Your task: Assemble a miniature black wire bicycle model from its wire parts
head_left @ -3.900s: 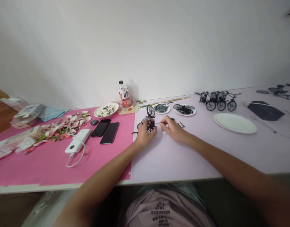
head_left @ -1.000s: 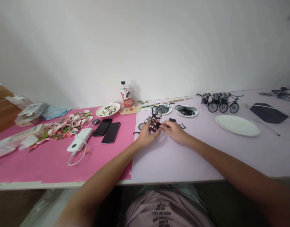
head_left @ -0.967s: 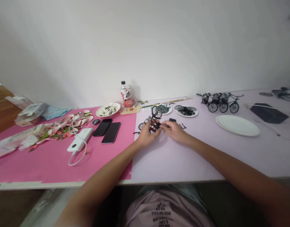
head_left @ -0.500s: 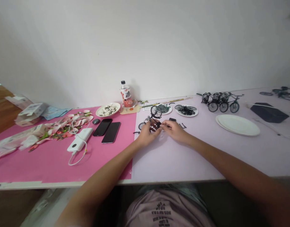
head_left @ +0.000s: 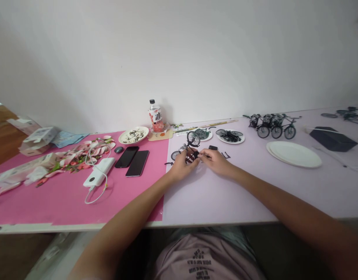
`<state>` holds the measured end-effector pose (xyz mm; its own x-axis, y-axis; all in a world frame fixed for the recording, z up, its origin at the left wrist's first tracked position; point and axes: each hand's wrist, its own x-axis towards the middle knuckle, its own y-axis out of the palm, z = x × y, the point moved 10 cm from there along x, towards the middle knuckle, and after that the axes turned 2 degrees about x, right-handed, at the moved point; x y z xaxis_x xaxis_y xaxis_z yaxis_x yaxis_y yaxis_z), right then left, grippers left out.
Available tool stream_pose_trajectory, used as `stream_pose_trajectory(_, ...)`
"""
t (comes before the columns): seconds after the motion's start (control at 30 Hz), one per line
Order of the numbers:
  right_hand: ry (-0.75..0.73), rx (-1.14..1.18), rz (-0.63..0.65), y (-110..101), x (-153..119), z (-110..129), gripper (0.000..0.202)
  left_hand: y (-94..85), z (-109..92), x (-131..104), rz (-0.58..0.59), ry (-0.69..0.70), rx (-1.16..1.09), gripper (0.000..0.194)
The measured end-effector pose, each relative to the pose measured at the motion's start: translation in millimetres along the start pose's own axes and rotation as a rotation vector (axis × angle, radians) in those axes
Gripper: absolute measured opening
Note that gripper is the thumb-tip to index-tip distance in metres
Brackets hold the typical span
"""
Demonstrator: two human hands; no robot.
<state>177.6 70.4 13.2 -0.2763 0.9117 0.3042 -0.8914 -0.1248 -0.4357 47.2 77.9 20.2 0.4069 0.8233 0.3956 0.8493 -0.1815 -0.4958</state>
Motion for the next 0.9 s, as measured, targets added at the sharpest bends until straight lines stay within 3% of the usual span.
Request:
stream_pose_trajectory(0.37,-0.008,-0.098,0.02,2.1,2.4,-7.1,0.026,5.6,-2.5,-2.1,0.079,-0.033,0.043,0.032)
stream_pose_trajectory(0.9,-0.009,-0.11,0.039,3.3,2.1,-10.1,0.026,6.9,0.7,-2.3,0.083,-0.051,0.039,0.033)
